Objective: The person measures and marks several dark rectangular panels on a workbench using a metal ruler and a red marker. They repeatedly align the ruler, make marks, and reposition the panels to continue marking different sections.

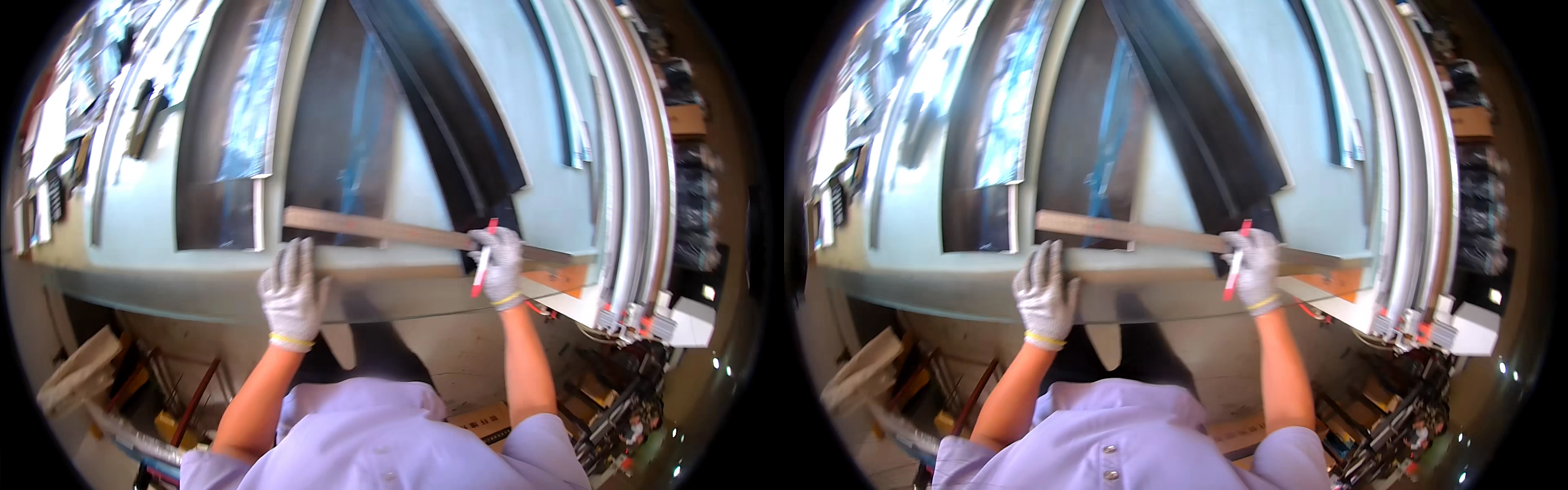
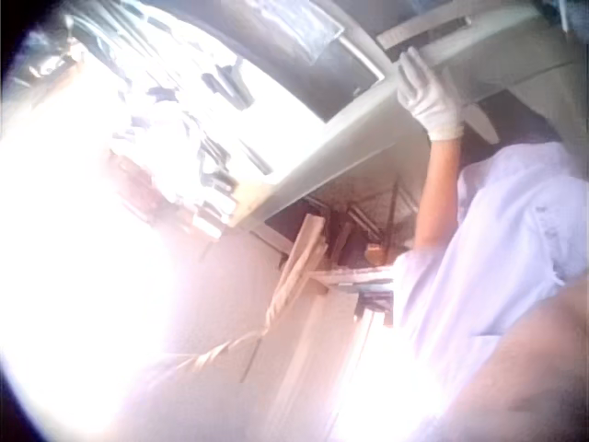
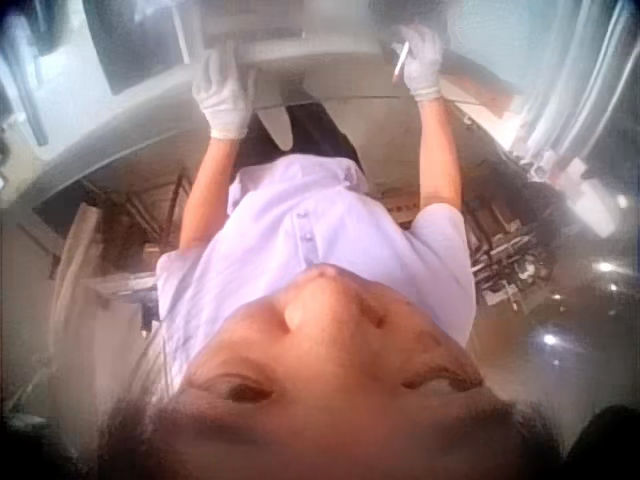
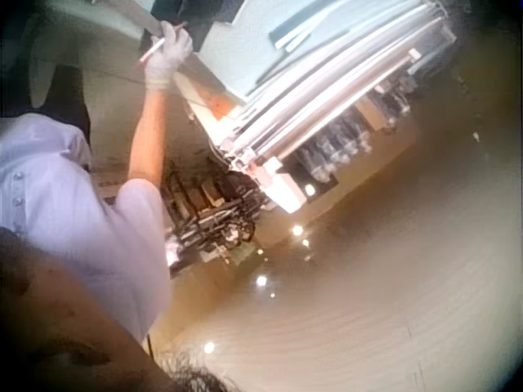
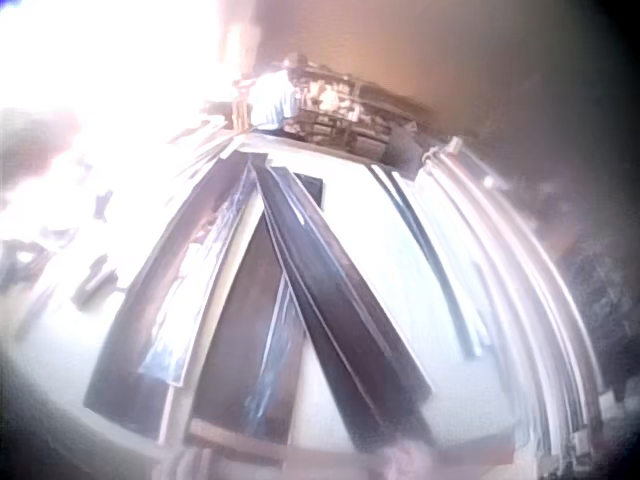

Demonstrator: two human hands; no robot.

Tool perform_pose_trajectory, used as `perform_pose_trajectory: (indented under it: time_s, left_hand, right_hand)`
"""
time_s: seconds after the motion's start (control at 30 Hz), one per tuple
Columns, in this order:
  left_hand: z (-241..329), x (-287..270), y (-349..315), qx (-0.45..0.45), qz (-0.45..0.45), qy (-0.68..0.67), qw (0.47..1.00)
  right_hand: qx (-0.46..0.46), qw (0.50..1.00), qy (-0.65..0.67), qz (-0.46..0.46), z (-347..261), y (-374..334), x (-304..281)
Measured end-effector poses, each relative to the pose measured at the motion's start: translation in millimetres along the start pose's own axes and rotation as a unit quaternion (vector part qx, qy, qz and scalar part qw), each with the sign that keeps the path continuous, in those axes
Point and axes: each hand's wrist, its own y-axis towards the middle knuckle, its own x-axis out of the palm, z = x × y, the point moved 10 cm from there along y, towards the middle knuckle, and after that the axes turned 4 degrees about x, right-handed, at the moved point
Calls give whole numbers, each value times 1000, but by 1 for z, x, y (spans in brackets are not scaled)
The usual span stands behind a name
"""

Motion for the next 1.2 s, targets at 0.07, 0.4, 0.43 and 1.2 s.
perform_pose_trajectory:
  time_s: [0.07,0.4,0.43,1.2]
  left_hand:
    - [2,1,0,-3,0,-7,1000]
    - [4,-2,0,9,10,1,1000]
    - [4,-1,1,12,9,4,1000]
    - [-5,-18,-3,18,76,-76,994]
  right_hand:
    - [-14,998,-54,-5,-2,-2,-1]
    - [-15,998,-62,-2,-1,-1,2]
    - [-18,998,-54,3,-4,-1,0]
    - [11,999,-18,24,-8,-8,5]
